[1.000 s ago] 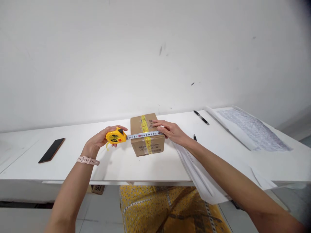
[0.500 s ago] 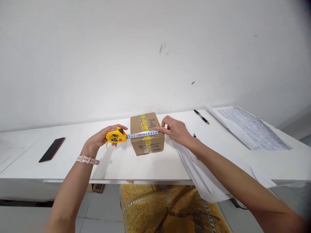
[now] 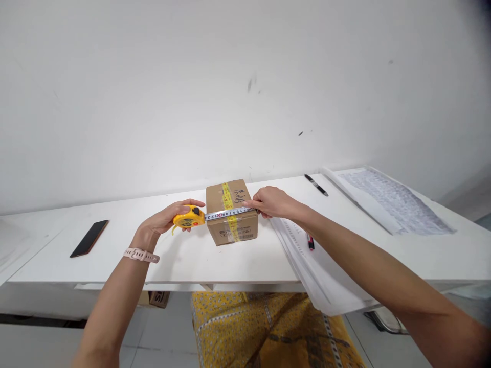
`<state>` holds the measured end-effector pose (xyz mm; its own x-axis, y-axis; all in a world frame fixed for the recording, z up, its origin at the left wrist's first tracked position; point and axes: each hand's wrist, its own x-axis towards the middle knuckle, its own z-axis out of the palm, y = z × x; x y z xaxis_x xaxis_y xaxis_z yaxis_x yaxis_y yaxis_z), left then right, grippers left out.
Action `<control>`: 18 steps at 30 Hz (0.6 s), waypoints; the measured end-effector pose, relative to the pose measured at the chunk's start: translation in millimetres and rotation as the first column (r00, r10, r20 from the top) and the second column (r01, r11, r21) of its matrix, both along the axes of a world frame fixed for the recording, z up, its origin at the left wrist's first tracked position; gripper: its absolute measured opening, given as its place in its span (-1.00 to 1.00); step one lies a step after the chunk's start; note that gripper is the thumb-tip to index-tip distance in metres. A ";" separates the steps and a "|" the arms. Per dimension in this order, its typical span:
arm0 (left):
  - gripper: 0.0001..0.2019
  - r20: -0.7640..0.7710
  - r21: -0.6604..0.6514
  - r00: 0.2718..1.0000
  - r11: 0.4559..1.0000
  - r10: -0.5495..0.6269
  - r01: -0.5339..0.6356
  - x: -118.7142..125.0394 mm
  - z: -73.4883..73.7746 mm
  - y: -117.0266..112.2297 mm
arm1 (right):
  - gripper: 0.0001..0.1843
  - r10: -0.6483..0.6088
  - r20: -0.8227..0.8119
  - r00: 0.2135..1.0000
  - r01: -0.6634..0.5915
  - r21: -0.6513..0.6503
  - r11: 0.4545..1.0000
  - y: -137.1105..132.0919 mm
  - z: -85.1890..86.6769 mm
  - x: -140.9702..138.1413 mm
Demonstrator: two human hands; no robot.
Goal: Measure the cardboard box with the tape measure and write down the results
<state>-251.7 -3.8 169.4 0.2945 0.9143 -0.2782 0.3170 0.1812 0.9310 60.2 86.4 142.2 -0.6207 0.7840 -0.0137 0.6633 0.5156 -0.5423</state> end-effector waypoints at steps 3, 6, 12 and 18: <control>-0.51 0.002 0.003 1.000 1.000 0.005 -0.005 0.3 -0.9 -0.2 | -0.34 -0.016 0.009 1.000 0.016 0.019 1.000 -2.2 -4.6 -0.2; -0.48 -0.028 0.020 0.999 1.000 -0.014 0.015 1.4 2.7 -3.0 | -0.27 -0.025 0.003 1.000 0.025 0.053 0.998 -3.1 -8.8 -1.2; -0.50 -0.333 0.133 0.940 0.982 -0.080 0.131 22.7 23.6 -25.7 | -0.32 -0.034 -0.030 0.999 0.035 0.037 0.999 -1.7 -8.2 -1.7; -0.56 -0.473 0.068 0.866 0.973 -0.162 0.219 59.2 35.7 -43.0 | -0.38 0.020 -0.122 0.992 -0.028 -0.066 0.997 -0.9 -5.8 5.0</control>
